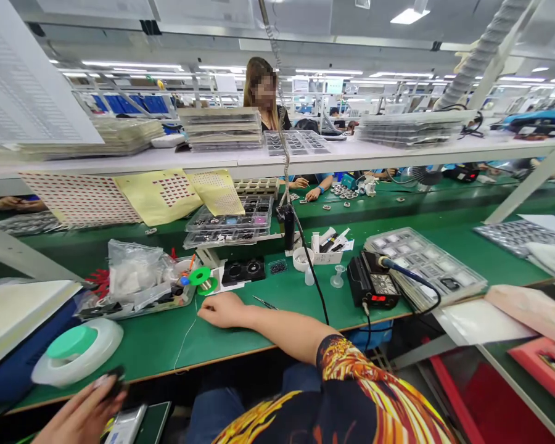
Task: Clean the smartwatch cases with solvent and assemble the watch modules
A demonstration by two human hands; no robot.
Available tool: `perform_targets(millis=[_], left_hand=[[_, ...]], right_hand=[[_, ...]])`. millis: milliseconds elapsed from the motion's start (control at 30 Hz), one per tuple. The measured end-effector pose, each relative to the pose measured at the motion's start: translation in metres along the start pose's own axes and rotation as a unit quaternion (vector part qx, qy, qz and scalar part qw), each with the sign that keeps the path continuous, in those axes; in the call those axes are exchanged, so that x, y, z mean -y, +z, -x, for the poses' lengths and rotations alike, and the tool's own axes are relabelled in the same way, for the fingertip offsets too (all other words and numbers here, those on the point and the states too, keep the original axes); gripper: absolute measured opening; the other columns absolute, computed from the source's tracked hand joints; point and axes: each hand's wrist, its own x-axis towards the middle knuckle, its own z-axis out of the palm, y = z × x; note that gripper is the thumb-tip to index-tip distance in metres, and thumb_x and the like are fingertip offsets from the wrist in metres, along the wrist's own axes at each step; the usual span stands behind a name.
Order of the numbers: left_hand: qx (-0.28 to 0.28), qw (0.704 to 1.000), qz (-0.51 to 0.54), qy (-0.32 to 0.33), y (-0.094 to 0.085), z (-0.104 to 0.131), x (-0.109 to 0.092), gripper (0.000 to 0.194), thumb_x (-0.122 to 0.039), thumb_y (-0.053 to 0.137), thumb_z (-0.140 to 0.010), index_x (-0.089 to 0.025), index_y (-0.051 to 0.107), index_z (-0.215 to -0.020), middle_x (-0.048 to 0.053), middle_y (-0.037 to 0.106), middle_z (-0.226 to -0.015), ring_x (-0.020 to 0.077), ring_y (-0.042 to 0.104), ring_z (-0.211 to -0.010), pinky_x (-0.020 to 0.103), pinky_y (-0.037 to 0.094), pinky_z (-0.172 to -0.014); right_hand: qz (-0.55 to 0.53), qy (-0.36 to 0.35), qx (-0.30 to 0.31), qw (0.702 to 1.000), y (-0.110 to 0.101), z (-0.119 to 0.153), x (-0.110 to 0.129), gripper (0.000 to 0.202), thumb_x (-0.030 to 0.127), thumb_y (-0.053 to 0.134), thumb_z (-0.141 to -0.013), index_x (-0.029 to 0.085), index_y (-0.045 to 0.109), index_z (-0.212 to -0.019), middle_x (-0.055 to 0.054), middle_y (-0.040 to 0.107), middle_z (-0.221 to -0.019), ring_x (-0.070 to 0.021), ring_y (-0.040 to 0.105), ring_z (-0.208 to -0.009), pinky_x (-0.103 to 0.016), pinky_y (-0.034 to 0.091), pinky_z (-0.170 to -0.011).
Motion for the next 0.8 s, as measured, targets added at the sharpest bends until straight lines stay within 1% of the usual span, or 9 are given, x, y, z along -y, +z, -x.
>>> perform_targets(millis=[67,167,267,333,400,500,600,700,800], left_hand=[[0.071,0.994,0.084,0.017,0.030,-0.008,0.000,0.032,-0.038,0.096,-0.052,-0.037,0.081,-0.081,-0.006,0.082,-0.089,0.0248,0.076,-0.073,0.039,0.061,-0.063],[0.197,0.972,0.118,0.046,0.096,-0.026,-0.019,0.039,-0.039,0.098,-0.061,-0.025,0.083,-0.095,0.002,0.080,-0.095,0.0222,0.074,-0.072,0.033,0.057,-0.057],[0.309,0.941,0.121,0.066,0.156,-0.043,-0.046,0.043,-0.043,0.098,-0.069,-0.019,0.083,-0.101,0.004,0.077,-0.093,0.0175,0.072,-0.069,0.027,0.055,-0.057],[0.382,0.916,0.105,0.065,0.185,-0.054,-0.063,0.044,-0.044,0.097,-0.072,-0.017,0.082,-0.104,0.005,0.076,-0.089,0.0162,0.071,-0.069,0.025,0.056,-0.059],[0.446,0.889,0.081,0.058,0.209,-0.066,-0.076,0.042,-0.043,0.097,-0.074,-0.016,0.082,-0.102,0.006,0.074,-0.082,0.0153,0.069,-0.067,0.024,0.055,-0.059],[0.511,0.857,0.041,0.050,0.235,-0.084,-0.090,0.037,-0.039,0.098,-0.074,-0.014,0.083,-0.096,0.005,0.072,-0.075,0.0108,0.061,-0.057,0.021,0.050,-0.053],[0.545,0.836,0.024,0.051,0.252,-0.096,-0.095,0.039,-0.033,0.099,-0.070,-0.014,0.084,-0.101,0.005,0.074,-0.081,0.0082,0.058,-0.057,0.020,0.050,-0.054],[0.549,0.833,0.049,0.051,0.258,-0.102,-0.090,0.044,-0.028,0.099,-0.069,-0.015,0.085,-0.109,0.005,0.075,-0.086,0.0090,0.061,-0.062,0.021,0.053,-0.060],[0.535,0.838,0.086,0.053,0.256,-0.103,-0.083,0.041,-0.027,0.097,-0.072,-0.017,0.084,-0.110,0.004,0.074,-0.083,0.0112,0.065,-0.066,0.022,0.054,-0.062]], right_hand=[[-0.025,0.016,-0.036,0.999,-0.018,-0.002,0.007,0.026,0.038,0.064,-0.103,0.022,0.074,-0.086,0.002,0.074,-0.082,-0.0149,0.063,-0.077,-0.026,0.034,-0.068],[-0.045,0.022,-0.084,0.995,-0.055,-0.001,0.014,0.029,0.037,0.061,-0.106,0.021,0.074,-0.086,0.002,0.074,-0.084,-0.0140,0.062,-0.079,-0.025,0.038,-0.071],[-0.096,0.016,-0.114,0.989,-0.091,0.006,0.008,0.022,0.036,0.061,-0.106,0.023,0.078,-0.110,0.000,0.077,-0.098,-0.0135,0.065,-0.085,-0.023,0.044,-0.076],[-0.123,0.012,-0.129,0.984,-0.108,0.013,-0.003,0.029,0.038,0.065,-0.103,0.022,0.074,-0.126,-0.001,0.076,-0.102,-0.0128,0.065,-0.082,-0.023,0.047,-0.074],[-0.129,0.012,-0.146,0.981,-0.120,0.020,-0.016,0.039,0.037,0.072,-0.097,0.021,0.072,-0.132,-0.002,0.076,-0.106,-0.0117,0.063,-0.076,-0.023,0.049,-0.072],[-0.127,-0.004,-0.178,0.976,-0.126,0.028,-0.031,0.049,0.032,0.080,-0.088,0.022,0.070,-0.135,-0.004,0.075,-0.119,-0.0118,0.063,-0.078,-0.024,0.053,-0.076],[-0.108,-0.013,-0.231,0.967,-0.125,0.032,-0.039,0.045,0.031,0.079,-0.089,0.022,0.070,-0.132,-0.003,0.075,-0.114,-0.0133,0.064,-0.081,-0.025,0.053,-0.077],[-0.047,0.007,-0.266,0.963,-0.123,0.033,-0.045,0.035,0.033,0.078,-0.091,0.022,0.071,-0.123,-0.002,0.073,-0.103,-0.0152,0.064,-0.082,-0.027,0.051,-0.077],[0.014,0.021,-0.277,0.960,-0.122,0.032,-0.050,0.034,0.042,0.081,-0.091,0.022,0.071,-0.116,-0.003,0.072,-0.098,-0.0173,0.063,-0.082,-0.029,0.050,-0.078]])
